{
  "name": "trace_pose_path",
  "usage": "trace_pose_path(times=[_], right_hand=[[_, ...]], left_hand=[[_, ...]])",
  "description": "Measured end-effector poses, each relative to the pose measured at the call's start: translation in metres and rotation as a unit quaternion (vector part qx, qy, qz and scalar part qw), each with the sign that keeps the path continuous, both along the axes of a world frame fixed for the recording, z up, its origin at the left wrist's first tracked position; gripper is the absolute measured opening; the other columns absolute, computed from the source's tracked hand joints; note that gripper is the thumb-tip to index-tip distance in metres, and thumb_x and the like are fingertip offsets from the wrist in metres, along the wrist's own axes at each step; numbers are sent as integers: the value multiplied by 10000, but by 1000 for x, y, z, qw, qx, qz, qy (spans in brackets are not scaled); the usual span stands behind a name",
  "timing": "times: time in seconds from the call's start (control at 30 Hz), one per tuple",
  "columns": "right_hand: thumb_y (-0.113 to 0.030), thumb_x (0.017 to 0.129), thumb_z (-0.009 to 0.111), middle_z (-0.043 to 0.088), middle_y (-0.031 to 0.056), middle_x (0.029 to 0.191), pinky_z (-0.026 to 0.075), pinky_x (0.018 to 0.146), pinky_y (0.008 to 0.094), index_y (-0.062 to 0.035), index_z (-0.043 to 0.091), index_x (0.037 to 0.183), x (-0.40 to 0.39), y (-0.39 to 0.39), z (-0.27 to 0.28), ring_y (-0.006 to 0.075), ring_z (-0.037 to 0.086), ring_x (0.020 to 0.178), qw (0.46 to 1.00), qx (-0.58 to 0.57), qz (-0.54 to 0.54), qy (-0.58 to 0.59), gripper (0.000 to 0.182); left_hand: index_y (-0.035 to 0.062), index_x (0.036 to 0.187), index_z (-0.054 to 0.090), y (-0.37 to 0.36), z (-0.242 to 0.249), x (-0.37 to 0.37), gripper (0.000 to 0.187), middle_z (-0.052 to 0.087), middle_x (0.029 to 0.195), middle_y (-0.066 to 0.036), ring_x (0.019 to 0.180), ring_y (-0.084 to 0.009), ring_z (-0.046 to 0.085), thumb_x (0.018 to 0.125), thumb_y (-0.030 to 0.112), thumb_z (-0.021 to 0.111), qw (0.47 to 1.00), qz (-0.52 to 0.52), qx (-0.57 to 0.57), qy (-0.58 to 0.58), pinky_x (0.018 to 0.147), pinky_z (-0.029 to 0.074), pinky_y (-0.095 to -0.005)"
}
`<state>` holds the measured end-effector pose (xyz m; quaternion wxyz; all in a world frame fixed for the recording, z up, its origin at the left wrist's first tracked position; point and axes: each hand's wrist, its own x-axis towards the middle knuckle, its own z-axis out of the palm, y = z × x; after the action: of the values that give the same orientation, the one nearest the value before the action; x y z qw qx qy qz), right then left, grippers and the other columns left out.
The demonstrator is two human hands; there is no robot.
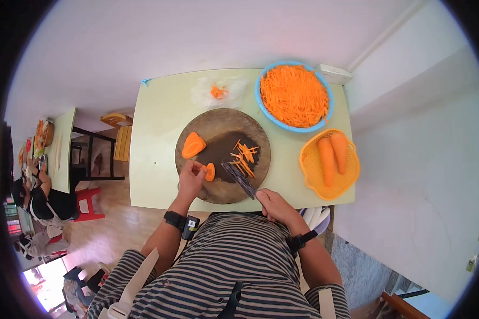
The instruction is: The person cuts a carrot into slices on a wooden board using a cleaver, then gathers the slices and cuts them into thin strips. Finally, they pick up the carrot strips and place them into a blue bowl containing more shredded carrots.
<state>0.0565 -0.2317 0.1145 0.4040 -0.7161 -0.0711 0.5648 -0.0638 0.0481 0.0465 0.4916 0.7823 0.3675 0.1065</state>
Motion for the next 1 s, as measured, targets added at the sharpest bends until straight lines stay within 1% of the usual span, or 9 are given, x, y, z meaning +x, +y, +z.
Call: trace_pose_path(times=[0.1, 0.2, 0.43, 0.5, 0.57, 0.7, 0.77, 0.93, 1.0], right_hand=[[-441, 1071, 392, 561, 9, 668, 432, 461, 239, -76, 595, 1071, 8, 2, -10, 87, 504, 490, 1000, 8, 16, -20, 417], [-436, 1070, 390, 557, 9, 667, 427, 459, 239, -68, 598, 1068, 14, 5, -15, 84, 501, 491, 998, 9, -38, -42, 423], [-422, 1073, 395, 553, 6, 667, 412, 452, 217, -62, 598, 1094, 17, 11, -7, 76, 508, 499, 994, 25, -73, -81, 414], [-418, 1074, 398, 554, 5, 669, 412, 451, 216, -60, 597, 1097, 16, 7, -7, 75, 511, 501, 993, 25, -79, -89, 411], [-421, 1063, 445, 553, 22, 665, 419, 447, 247, -37, 606, 1182, 12, 2, -10, 96, 498, 484, 994, 41, -79, -69, 433], [-422, 1062, 447, 557, 22, 667, 425, 452, 248, -39, 608, 1188, 8, -2, -12, 96, 499, 485, 997, 28, -48, -60, 434], [-427, 1077, 415, 554, 12, 672, 443, 477, 237, -33, 597, 1113, 9, -4, -11, 95, 521, 500, 997, 25, -24, -72, 435], [-409, 1074, 412, 548, 15, 670, 438, 473, 243, -31, 596, 1118, 23, -1, -9, 98, 523, 503, 996, 11, -39, -81, 422], [-401, 1073, 412, 545, 17, 669, 435, 471, 245, -31, 595, 1114, 26, 3, -6, 98, 522, 503, 995, 7, -35, -92, 415]], left_hand=[[16, 990, 646, -16, -3, 7, 173, 668, 794, -50, 717, -130, 627, 868, 93, 741, 996, 6, -71, -45, 679, 521, -292], [9, 993, 649, -27, -12, 15, 184, 659, 788, -26, 698, -103, 607, 873, 105, 749, 988, 4, -151, -44, 661, 512, -276], [4, 965, 656, -45, -9, 44, 162, 660, 785, -34, 683, -98, 606, 880, 113, 742, 985, -23, -167, 26, 649, 515, -279], [-1, 941, 661, -50, -10, 55, 149, 675, 778, -56, 700, -130, 639, 862, 100, 736, 979, -4, -200, 50, 659, 529, -302], [-6, 938, 662, -56, -32, 60, 150, 682, 788, -72, 711, -155, 654, 847, 89, 735, 986, 2, -163, 48, 669, 535, -314], [-19, 938, 670, -59, -26, 65, 168, 698, 813, -113, 746, -218, 686, 804, 57, 736, 993, 3, -87, 75, 701, 549, -337], [-19, 940, 673, -60, -26, 64, 170, 699, 814, -111, 747, -214, 686, 803, 57, 739, 993, 4, -88, 72, 702, 549, -334], [-18, 945, 682, -57, -28, 62, 160, 703, 813, -108, 745, -205, 687, 809, 49, 734, 993, -4, -86, 76, 698, 548, -328], [-15, 953, 688, -57, -31, 63, 154, 706, 816, -99, 739, -204, 686, 814, 42, 728, 987, 20, -152, 57, 697, 548, -328]])
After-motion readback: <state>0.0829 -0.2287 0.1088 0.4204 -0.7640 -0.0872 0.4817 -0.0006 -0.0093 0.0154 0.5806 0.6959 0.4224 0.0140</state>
